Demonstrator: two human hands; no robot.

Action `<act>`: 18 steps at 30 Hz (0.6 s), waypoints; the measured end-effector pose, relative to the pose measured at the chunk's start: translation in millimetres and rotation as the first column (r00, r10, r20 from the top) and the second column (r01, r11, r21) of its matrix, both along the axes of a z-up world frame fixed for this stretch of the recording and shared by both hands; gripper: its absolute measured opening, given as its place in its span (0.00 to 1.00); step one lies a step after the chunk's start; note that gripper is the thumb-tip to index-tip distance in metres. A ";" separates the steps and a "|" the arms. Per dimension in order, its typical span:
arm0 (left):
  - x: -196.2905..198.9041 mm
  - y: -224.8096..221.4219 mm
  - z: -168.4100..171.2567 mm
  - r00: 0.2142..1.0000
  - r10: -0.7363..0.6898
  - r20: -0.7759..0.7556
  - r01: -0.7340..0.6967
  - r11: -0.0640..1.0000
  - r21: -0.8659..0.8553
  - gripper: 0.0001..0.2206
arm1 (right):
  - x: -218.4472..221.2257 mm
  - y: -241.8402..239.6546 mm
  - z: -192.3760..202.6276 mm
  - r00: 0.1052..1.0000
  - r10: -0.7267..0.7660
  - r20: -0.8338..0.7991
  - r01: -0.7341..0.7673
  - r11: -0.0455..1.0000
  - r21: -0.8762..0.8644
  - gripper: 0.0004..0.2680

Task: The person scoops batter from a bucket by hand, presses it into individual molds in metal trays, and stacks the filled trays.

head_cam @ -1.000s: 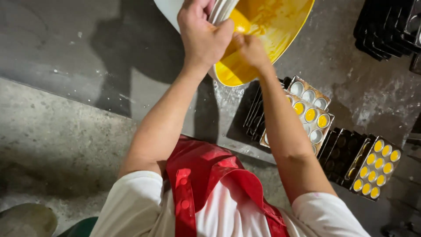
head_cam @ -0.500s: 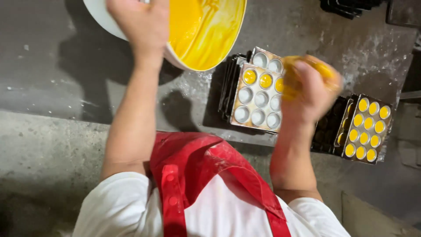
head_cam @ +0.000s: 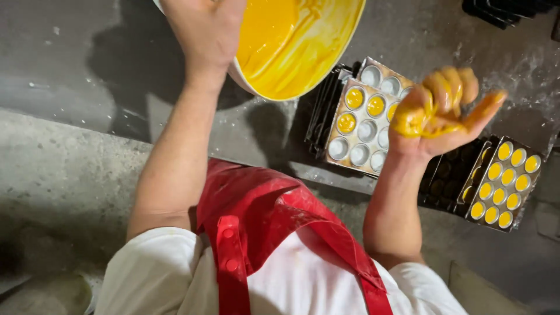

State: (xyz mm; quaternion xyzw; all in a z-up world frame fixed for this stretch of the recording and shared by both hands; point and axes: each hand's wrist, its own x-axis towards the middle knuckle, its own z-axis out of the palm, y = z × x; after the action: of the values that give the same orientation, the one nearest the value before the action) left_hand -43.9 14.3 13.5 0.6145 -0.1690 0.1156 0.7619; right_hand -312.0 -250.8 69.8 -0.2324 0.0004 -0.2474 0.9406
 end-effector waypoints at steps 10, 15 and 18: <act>-18.8 13.2 15.9 0.995 -0.099 -0.006 0.098 0.991 -0.096 0.11 | 215.7 43.8 -108.4 0.676 -0.548 -0.493 -0.713 -0.318 -0.624 0.20; -21.8 -12.5 17.0 0.998 0.058 0.021 -0.055 0.991 -0.120 0.11 | 118.6 121.3 -87.5 0.625 -0.319 -0.713 -0.735 0.068 -0.675 0.17; -38.1 -45.3 14.6 0.953 0.256 0.159 -0.268 0.962 0.059 0.12 | 80.6 130.2 -49.3 0.742 -0.204 -0.639 -0.186 0.853 -0.488 0.11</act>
State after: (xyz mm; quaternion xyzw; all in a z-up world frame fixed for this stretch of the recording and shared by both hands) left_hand -82.0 -31.0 28.2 0.6510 -0.1470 0.2547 0.6998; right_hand -231.4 -120.6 20.5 -0.5517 0.2723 -0.1424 0.7754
